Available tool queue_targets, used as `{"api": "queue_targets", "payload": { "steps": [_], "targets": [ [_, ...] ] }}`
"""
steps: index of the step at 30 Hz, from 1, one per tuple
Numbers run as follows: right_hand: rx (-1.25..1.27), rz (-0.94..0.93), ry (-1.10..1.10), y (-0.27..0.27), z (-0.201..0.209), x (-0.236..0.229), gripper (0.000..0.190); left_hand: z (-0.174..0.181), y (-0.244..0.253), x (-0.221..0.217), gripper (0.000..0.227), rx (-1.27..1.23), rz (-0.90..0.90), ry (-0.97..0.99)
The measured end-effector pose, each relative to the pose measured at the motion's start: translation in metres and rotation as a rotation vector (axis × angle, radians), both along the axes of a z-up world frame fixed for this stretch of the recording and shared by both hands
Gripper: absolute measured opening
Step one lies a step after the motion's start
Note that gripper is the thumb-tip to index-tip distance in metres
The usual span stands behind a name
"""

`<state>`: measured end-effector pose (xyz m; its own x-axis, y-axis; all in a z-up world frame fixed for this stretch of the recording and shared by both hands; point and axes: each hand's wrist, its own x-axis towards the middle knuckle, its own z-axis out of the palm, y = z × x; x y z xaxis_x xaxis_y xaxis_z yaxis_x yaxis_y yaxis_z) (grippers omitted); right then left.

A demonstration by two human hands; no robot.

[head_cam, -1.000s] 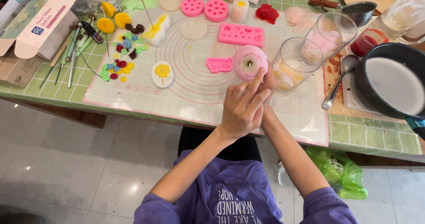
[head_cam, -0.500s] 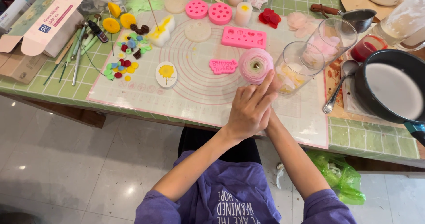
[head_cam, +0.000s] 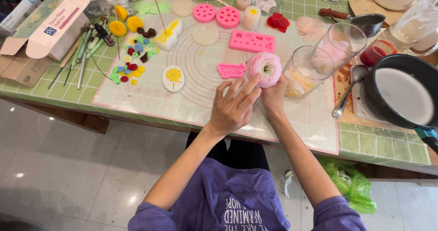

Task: Assembling a wax flower by attaching a stem and then melting wax scraps in a pot on a hot plate.

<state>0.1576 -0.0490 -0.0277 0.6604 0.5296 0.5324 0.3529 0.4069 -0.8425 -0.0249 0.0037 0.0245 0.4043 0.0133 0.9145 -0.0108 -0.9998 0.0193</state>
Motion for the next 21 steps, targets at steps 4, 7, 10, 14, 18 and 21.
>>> {"api": "queue_targets", "payload": {
  "steps": [4, 7, 10, 14, 18, 21],
  "targets": [
    [-0.033, -0.046, -0.112, 0.007, -0.018, 0.011, 0.022, 0.016, 0.002, 0.002, 0.029, -0.214, -0.094, -0.083],
    [-0.060, -0.027, -0.146, 0.006, -0.011, 0.004, 0.022, 0.029, 0.016, 0.011, 0.027, -0.657, -0.235, -0.175],
    [-0.037, 0.008, -0.172, 0.011, -0.015, 0.009, 0.022, 0.029, 0.039, 0.028, 0.034, -0.934, -0.389, -0.139],
    [-0.043, 0.029, -0.170, 0.013, -0.014, 0.015, 0.019, 0.009, 0.066, 0.036, 0.037, -1.198, -0.677, -0.084],
    [-0.112, 0.037, -0.187, 0.020, -0.013, 0.025, 0.016, 0.009, 0.076, 0.021, 0.042, -1.456, -0.774, 0.019],
    [-0.129, 0.114, -0.238, 0.021, 0.004, 0.018, 0.021, 0.018, 0.075, 0.009, 0.047, -1.604, -0.814, 0.076]
  ]
}}
